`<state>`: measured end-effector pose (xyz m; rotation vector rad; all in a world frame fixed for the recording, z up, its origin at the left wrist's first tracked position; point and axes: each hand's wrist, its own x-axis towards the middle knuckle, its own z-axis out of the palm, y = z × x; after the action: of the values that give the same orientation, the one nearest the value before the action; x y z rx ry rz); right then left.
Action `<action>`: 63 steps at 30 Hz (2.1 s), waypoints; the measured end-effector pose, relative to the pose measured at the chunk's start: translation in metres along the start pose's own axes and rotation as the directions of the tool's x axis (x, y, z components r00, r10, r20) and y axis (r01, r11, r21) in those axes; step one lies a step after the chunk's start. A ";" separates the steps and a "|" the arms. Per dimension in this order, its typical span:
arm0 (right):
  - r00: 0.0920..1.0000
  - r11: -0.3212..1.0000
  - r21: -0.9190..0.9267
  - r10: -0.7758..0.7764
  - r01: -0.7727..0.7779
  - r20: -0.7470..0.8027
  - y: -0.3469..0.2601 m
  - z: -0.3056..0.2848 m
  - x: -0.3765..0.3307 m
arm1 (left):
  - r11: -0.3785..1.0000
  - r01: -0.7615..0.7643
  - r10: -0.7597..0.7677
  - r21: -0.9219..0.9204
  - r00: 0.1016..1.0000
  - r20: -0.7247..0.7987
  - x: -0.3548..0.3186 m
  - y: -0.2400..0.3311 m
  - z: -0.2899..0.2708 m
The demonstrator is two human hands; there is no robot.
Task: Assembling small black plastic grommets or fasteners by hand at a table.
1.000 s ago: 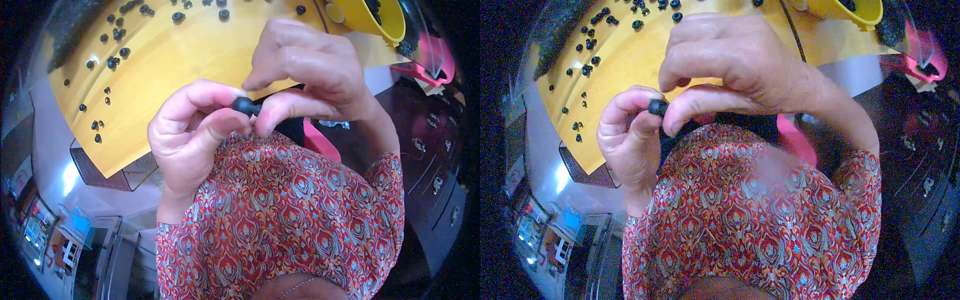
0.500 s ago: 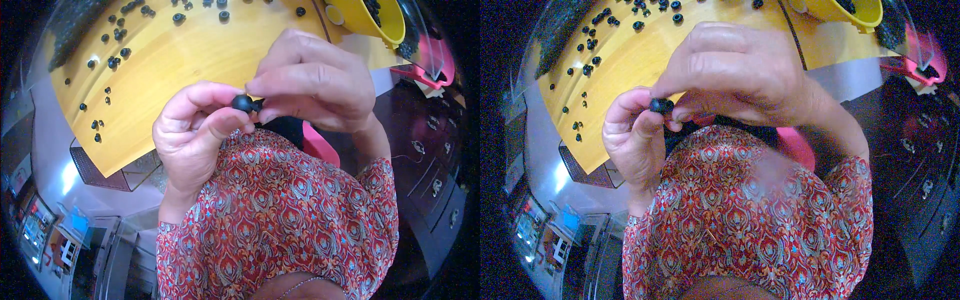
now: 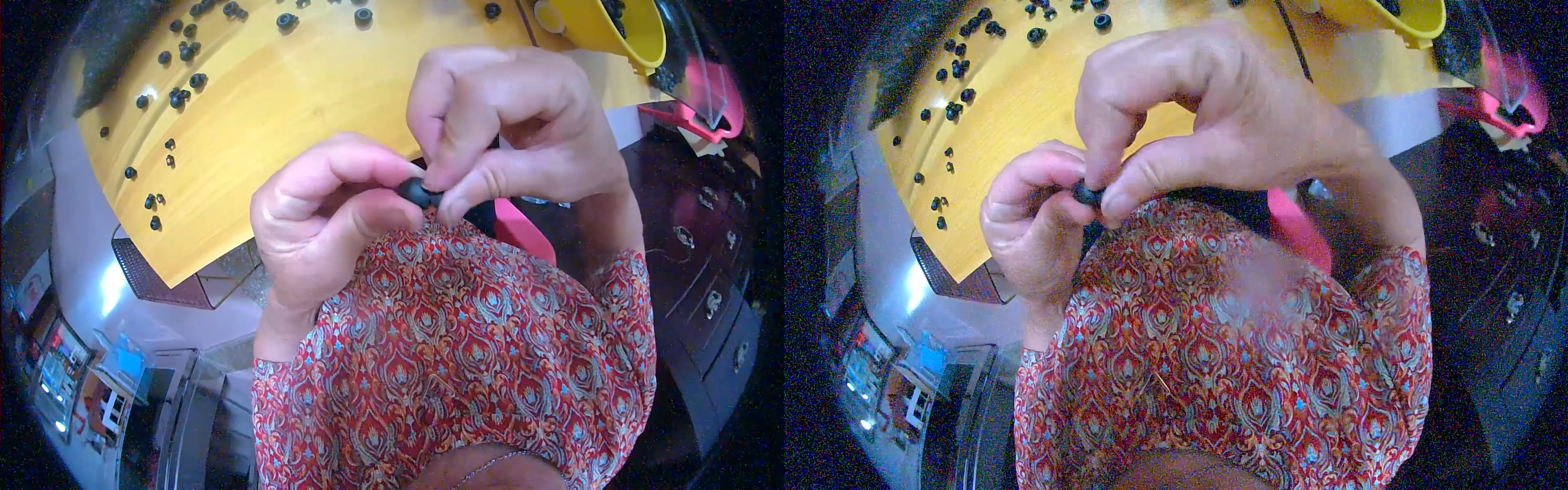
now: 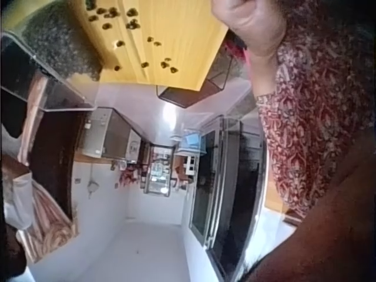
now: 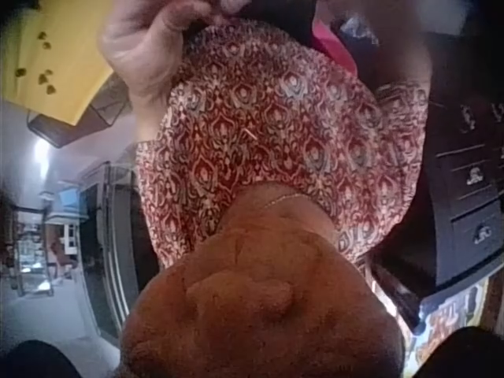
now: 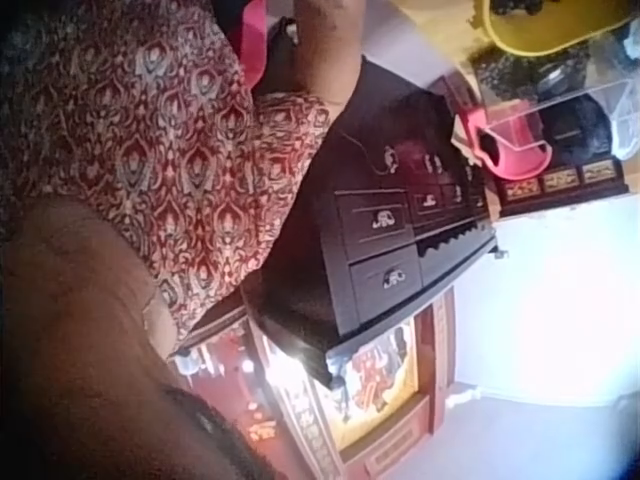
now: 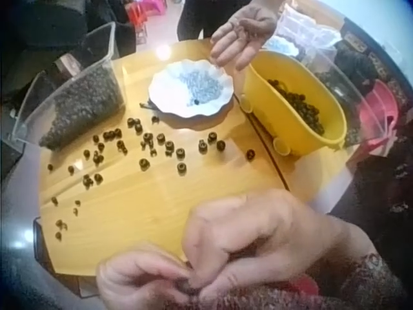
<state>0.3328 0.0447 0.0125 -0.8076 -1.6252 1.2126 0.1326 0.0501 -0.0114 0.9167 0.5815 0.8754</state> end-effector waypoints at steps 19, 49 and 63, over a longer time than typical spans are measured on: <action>0.991 0.997 0.073 -0.046 0.037 0.128 0.000 -0.003 0.008 | 0.958 0.176 -0.154 -0.228 0.982 0.111 0.002 -0.003 0.003; 0.986 0.970 -0.204 -0.150 0.133 -0.069 0.005 -0.003 0.002 | 0.950 0.111 -0.140 -0.292 0.987 -0.079 0.007 -0.006 0.012; 0.947 0.981 0.175 0.137 -0.088 -0.291 0.014 0.025 -0.001 | 0.859 -0.394 0.440 0.328 0.895 -0.074 0.008 -0.020 0.000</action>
<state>0.3090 0.0393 -0.0038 -0.9427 -1.2317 1.2157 0.1448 0.0499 -0.0291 1.2988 0.6684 1.2784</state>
